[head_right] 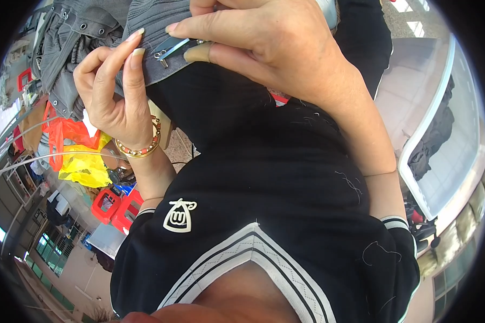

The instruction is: Trimming threads and removing hooks from fabric garment components.

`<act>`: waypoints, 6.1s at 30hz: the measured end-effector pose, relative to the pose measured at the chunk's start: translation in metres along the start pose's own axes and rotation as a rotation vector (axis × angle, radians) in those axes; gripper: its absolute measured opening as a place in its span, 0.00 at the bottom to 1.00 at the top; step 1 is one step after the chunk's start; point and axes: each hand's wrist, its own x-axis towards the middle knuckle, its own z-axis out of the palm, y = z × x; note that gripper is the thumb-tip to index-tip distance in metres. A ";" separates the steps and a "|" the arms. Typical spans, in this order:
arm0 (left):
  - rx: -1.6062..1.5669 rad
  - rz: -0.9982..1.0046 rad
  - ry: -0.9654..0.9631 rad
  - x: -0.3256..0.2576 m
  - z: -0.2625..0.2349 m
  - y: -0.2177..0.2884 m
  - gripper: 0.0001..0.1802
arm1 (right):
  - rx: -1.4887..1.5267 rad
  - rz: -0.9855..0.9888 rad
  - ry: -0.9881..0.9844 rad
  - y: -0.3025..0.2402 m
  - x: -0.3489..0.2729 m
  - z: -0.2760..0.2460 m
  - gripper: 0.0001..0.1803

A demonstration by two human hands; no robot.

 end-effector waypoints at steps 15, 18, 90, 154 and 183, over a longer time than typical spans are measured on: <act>0.011 -0.023 0.001 -0.001 0.000 0.004 0.15 | 0.148 0.063 0.087 0.010 -0.011 -0.004 0.18; 0.053 -0.012 -0.006 -0.002 -0.003 0.004 0.14 | 0.152 0.071 0.094 0.011 -0.017 -0.005 0.20; 0.093 0.103 -0.027 0.006 0.020 0.019 0.13 | 0.409 0.046 0.331 0.052 -0.029 0.004 0.13; -0.223 -0.148 0.075 -0.006 -0.002 0.006 0.03 | 0.043 0.094 -0.086 -0.006 0.017 -0.004 0.21; -0.203 -0.489 0.185 -0.041 -0.006 -0.017 0.06 | 1.048 -0.327 0.387 0.092 -0.006 0.035 0.16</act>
